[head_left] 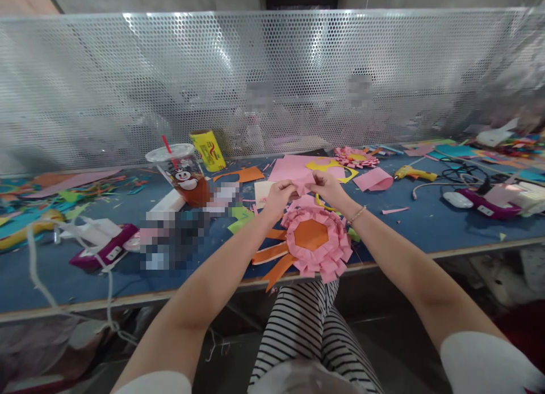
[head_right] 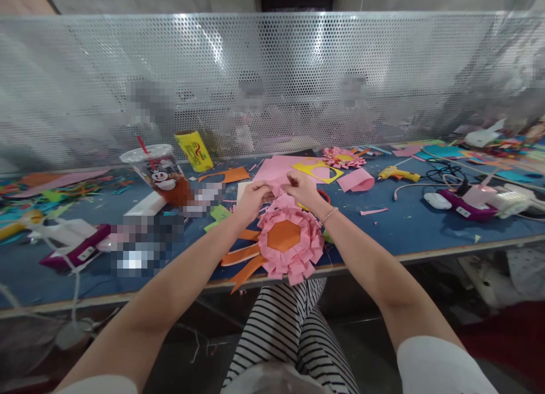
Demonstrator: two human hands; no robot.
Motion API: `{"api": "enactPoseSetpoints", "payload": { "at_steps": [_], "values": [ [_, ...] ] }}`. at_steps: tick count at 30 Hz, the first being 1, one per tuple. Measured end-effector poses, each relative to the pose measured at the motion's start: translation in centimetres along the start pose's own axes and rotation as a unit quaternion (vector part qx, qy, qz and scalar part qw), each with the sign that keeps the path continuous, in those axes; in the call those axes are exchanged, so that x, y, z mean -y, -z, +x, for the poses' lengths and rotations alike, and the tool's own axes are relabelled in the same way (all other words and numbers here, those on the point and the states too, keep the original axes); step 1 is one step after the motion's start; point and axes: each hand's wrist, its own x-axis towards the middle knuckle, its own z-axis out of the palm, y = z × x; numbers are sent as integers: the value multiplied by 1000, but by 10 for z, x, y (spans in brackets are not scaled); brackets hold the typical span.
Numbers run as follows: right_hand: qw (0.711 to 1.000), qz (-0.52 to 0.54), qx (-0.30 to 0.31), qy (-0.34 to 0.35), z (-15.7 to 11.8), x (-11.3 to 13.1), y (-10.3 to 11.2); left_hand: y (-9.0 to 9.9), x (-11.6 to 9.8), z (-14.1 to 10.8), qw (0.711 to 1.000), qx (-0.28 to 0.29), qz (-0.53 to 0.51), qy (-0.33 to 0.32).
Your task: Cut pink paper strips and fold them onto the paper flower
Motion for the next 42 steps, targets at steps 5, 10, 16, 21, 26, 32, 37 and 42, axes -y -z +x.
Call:
{"api": "enactPoseSetpoints", "payload": {
  "at_steps": [5,10,16,21,26,32,37,42],
  "values": [
    [999,49,0,-5,1,-5,-2,3,0,1,1000,-12,17,-13],
    [974,208,0,-89,-1,3,-7,1,-2,0,998,-21,-51,7],
    [960,267,23,-84,-4,8,-4,3,-5,2,993,-52,-104,15],
    [981,186,32,-35,-4,-1,-4,2,-7,1,995,-65,-75,-3],
    [992,125,3,-19,-1,-6,-7,-1,-7,-2,997,-56,-31,-45],
    [985,168,-25,-38,1,-4,-6,-3,-9,-4,997,-46,-62,-23],
    [992,112,-49,-27,2,-6,-3,-4,-11,-5,998,-36,-58,-11],
    [995,87,-37,-21,2,-7,-2,-3,-8,-3,998,-50,-46,-16]
  ]
}}
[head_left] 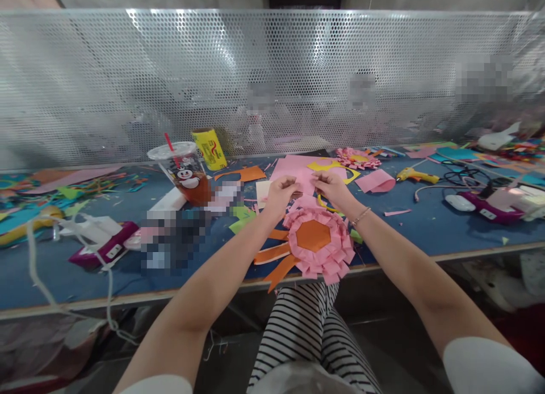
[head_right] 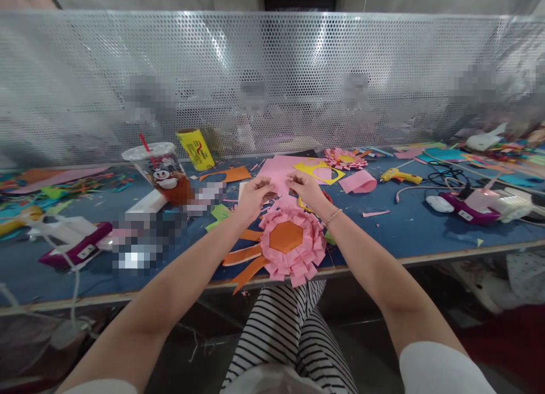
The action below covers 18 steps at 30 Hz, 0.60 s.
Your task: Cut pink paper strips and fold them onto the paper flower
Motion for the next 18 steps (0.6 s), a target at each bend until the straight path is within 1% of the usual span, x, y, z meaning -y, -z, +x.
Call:
{"api": "enactPoseSetpoints", "payload": {
  "at_steps": [4,7,13,18],
  "values": [
    [1000,-7,-3,-1,-1,0,-2,1,1,0,1000,-4,-5,-1],
    [1000,-23,10,1,-3,0,-4,1,1,-1,1000,-8,-14,2],
    [994,-103,23,23,-5,5,-3,1,1,-1,1000,22,0,11],
    [992,-120,24,35,-5,7,-2,2,0,0,999,31,-12,24]
  ]
}}
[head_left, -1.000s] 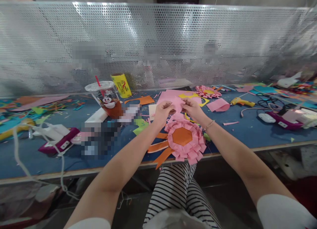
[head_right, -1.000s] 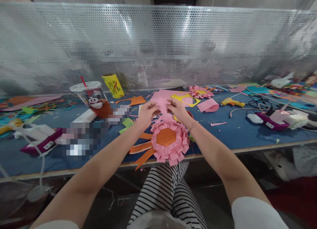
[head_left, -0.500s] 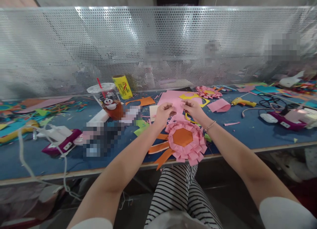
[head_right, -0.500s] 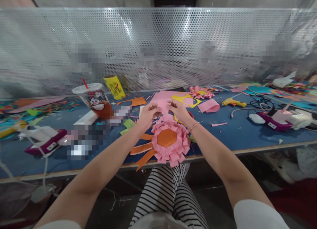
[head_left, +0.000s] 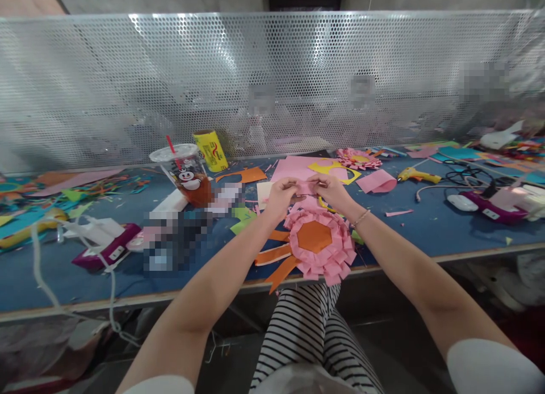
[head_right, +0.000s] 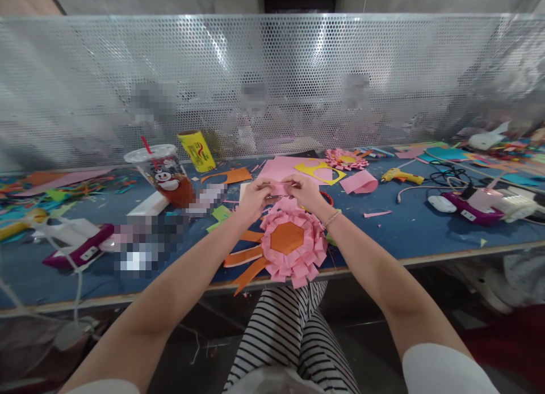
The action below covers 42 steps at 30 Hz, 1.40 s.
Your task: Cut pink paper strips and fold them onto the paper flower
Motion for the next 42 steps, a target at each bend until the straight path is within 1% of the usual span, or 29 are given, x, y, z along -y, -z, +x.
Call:
{"api": "enactPoseSetpoints", "payload": {
  "at_steps": [4,8,10,12,16,18,22,27,35,42],
  "values": [
    [999,35,-2,-6,1,1,0,3,-1,0,999,15,-23,18],
    [994,104,3,-11,0,2,0,5,-2,2,998,15,-53,35],
    [992,123,8,-9,-1,3,0,5,-3,2,997,16,-64,38],
    [995,99,8,6,-1,3,0,4,-2,2,998,19,-58,27],
    [999,0,-6,49,2,-3,1,3,0,3,1000,20,-4,-5],
    [998,-13,-10,55,3,-6,1,4,2,3,1000,13,11,-11],
    [998,-14,-27,52,3,-5,0,5,3,4,999,18,32,-12],
    [998,6,-45,32,0,3,-2,5,3,4,996,28,82,-34],
    [998,20,-60,20,0,4,-2,3,1,2,999,26,35,1],
    [998,29,-55,24,0,4,-2,2,-1,2,1000,19,19,9]
  ]
}}
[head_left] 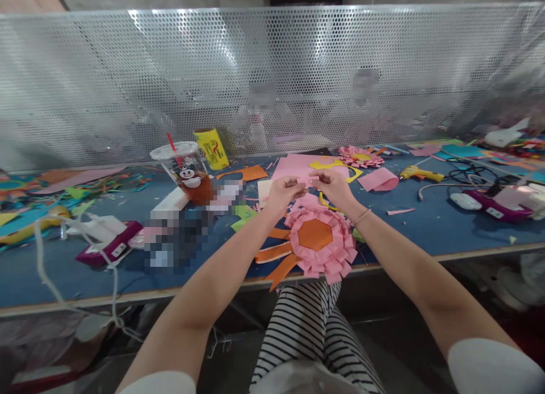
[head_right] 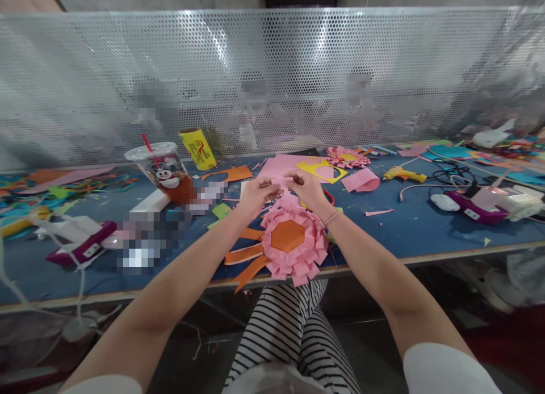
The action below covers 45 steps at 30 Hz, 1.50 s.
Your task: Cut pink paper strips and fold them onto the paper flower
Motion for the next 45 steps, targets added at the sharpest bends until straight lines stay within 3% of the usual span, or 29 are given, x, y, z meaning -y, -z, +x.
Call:
{"api": "enactPoseSetpoints", "payload": {
  "at_steps": [22,34,45],
  "values": [
    [999,-27,5,28,0,-2,2,1,-1,-1,1000,-8,15,-3],
    [999,50,5,-9,-1,0,1,1,1,0,1000,-6,4,-17],
    [1000,-6,-8,5,-2,7,0,1,-1,0,999,-22,22,-29]
  ]
}}
